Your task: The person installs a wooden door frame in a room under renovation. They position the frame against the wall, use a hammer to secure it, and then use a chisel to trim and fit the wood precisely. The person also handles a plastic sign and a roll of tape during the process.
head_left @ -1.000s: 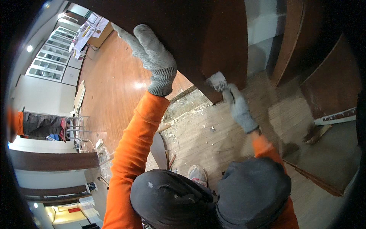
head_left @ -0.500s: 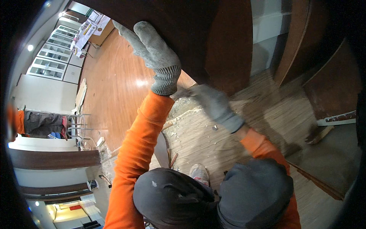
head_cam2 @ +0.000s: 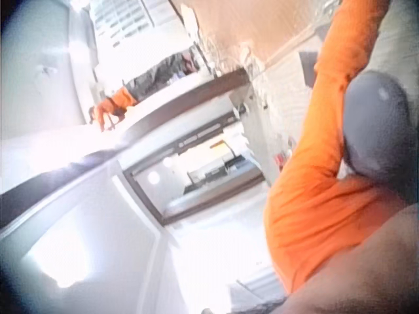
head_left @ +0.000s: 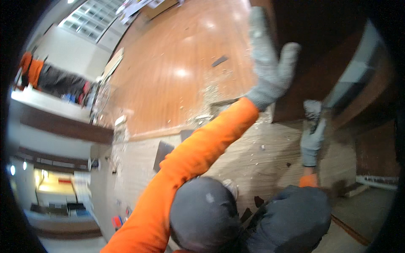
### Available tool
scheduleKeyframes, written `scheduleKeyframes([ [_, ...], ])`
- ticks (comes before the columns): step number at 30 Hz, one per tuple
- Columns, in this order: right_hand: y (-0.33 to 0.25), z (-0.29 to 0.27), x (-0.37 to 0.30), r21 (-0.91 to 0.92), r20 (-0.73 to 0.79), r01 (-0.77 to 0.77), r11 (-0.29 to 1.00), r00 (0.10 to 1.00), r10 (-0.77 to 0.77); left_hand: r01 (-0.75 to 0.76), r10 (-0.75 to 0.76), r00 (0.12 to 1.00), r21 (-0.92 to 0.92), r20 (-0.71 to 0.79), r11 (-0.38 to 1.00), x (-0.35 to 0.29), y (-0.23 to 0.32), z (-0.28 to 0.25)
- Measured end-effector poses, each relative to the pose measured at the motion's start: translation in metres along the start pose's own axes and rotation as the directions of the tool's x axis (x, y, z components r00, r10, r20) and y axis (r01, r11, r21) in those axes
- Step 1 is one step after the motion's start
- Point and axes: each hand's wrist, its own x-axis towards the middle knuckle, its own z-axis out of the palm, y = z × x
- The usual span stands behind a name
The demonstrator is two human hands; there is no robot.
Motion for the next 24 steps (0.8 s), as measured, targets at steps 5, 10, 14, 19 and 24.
scheduleKeyframes([
  [5, 0.007, 0.010, 0.035, -0.078, -0.030, 0.440, 0.895, 0.896, -0.443, 0.006, -0.011, 0.998, 0.074, 0.060, 0.997, -0.008, -0.011, 0.000],
  [10, 0.013, 0.049, 0.013, -0.046, -0.006, 0.523, 0.851, 0.852, -0.523, 0.012, -0.015, 0.999, 0.058, 0.043, 0.998, -0.014, -0.018, -0.002],
  [14, -0.045, 0.049, 0.036, 0.030, -0.205, 0.553, 0.833, 0.819, -0.536, 0.010, -0.014, 0.998, 0.072, 0.061, 0.997, -0.016, -0.019, -0.001],
  [19, -0.126, 0.001, 0.065, 0.095, -0.217, 0.607, 0.789, 0.786, -0.579, -0.008, 0.005, 0.996, 0.036, 0.086, 0.999, -0.016, -0.020, 0.013],
  [24, -0.099, -0.011, 0.064, 0.129, -0.285, 0.473, 0.872, 0.860, -0.424, 0.158, -0.157, 0.986, -0.017, 0.051, 0.987, -0.017, -0.009, -0.001],
])
